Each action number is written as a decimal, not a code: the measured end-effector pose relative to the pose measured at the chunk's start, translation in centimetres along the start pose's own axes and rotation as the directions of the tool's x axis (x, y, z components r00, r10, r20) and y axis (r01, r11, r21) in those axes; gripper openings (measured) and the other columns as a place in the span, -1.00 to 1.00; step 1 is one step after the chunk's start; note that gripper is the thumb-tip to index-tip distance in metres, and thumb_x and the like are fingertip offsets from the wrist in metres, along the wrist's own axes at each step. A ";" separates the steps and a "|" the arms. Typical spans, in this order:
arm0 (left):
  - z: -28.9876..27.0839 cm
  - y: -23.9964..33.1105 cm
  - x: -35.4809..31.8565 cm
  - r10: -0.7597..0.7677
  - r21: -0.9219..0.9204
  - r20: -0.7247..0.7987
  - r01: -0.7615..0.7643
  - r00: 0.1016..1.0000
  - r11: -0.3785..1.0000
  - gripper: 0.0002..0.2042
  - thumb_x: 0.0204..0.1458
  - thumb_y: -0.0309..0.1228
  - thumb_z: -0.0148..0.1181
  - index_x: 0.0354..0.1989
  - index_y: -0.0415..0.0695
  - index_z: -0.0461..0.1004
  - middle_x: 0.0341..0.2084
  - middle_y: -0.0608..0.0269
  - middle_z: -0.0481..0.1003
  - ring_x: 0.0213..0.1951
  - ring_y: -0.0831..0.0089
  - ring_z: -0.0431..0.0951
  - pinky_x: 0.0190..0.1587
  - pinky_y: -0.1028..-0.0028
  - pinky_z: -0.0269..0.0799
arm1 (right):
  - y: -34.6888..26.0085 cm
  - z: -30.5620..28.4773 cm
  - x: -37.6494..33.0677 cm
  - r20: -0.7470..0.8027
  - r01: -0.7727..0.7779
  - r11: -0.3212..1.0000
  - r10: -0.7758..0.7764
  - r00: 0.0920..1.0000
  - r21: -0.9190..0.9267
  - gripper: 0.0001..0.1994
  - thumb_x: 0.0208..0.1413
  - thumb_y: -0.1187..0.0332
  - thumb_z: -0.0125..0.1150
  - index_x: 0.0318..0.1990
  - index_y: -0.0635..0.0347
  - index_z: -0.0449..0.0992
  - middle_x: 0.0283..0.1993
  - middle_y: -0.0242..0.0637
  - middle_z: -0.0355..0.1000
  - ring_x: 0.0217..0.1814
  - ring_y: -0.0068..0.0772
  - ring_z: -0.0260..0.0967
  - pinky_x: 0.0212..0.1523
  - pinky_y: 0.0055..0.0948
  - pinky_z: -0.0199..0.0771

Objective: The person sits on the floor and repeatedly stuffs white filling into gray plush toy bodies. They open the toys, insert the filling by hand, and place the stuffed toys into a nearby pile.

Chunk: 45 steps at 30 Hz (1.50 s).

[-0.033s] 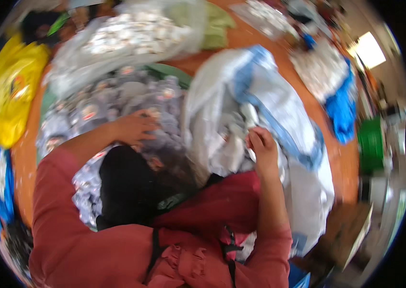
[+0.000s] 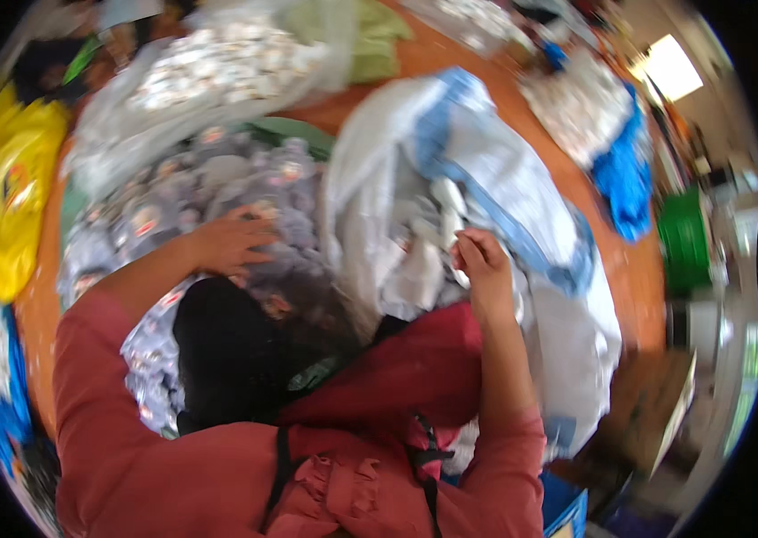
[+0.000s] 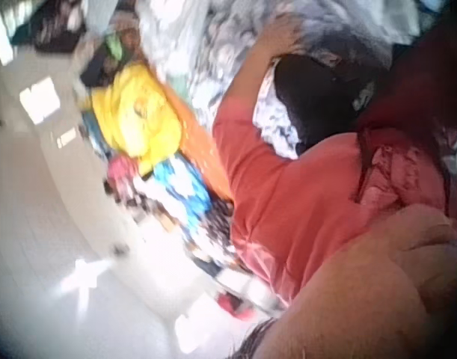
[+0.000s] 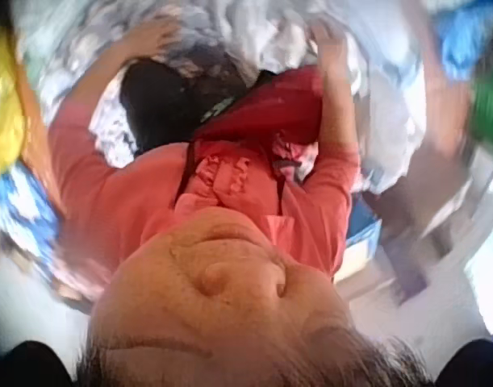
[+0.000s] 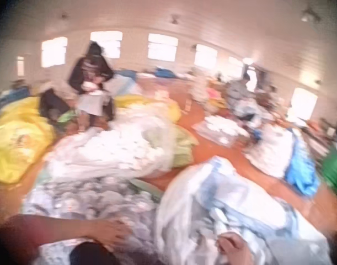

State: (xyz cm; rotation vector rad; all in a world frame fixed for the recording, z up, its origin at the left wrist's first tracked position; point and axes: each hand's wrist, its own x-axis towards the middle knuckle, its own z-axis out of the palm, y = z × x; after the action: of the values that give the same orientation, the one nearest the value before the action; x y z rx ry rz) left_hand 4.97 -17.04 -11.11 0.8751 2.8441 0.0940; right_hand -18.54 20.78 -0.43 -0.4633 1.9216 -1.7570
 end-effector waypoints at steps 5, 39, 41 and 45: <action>-3.6 1.6 2.2 -0.039 -0.004 0.010 0.039 0.999 0.999 -0.48 -0.17 -0.07 0.38 0.03 0.09 0.55 0.14 0.30 0.40 0.32 0.20 0.22 0.37 -0.09 -0.10 | 12.6 -11.8 -7.6 -0.355 -0.368 0.904 0.279 0.892 -0.216 -0.83 0.19 0.35 0.19 -0.16 0.25 0.52 -0.39 -0.41 0.47 -0.38 -0.63 0.32 -0.33 -0.59 0.33; -5.4 5.1 15.3 -0.284 -0.259 0.067 0.292 0.956 0.921 -0.76 -0.10 -0.45 0.30 -0.19 -0.05 0.60 -0.14 0.29 0.55 0.08 0.20 0.45 0.22 0.15 0.24 | 24.5 -25.6 19.7 -0.668 0.253 0.625 0.629 0.398 0.739 -0.45 -0.04 -0.09 0.44 -0.13 0.16 0.41 -0.29 -0.30 0.32 -0.41 -0.37 0.24 -0.44 -0.41 0.35; -5.2 4.9 15.1 -0.286 -0.224 0.081 0.297 0.955 0.928 -0.72 -0.11 -0.44 0.30 -0.15 -0.04 0.59 -0.11 0.28 0.54 0.10 0.18 0.44 0.22 0.16 0.24 | 23.9 -25.3 19.3 -0.757 0.179 0.766 0.519 0.396 0.618 -0.55 0.11 -0.02 0.33 -0.29 0.26 0.44 -0.36 -0.28 0.35 -0.45 -0.44 0.24 -0.47 -0.42 0.35; -5.7 5.7 15.7 -0.369 -0.086 0.006 0.368 0.929 0.926 -0.62 -0.11 -0.42 0.32 -0.04 -0.05 0.55 -0.04 0.20 0.51 0.16 0.14 0.39 0.22 0.16 0.24 | 20.0 -22.4 15.1 -0.695 0.089 0.918 0.228 0.683 0.388 -0.55 0.25 0.03 0.19 -0.32 0.37 0.48 -0.31 -0.30 0.43 -0.32 -0.52 0.33 -0.35 -0.42 0.43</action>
State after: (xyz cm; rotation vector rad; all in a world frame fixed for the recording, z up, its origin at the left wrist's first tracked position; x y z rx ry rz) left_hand -5.66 -3.58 -7.05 0.3116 2.9318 0.1711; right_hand -42.02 33.08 -21.10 0.5644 1.9051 -2.4341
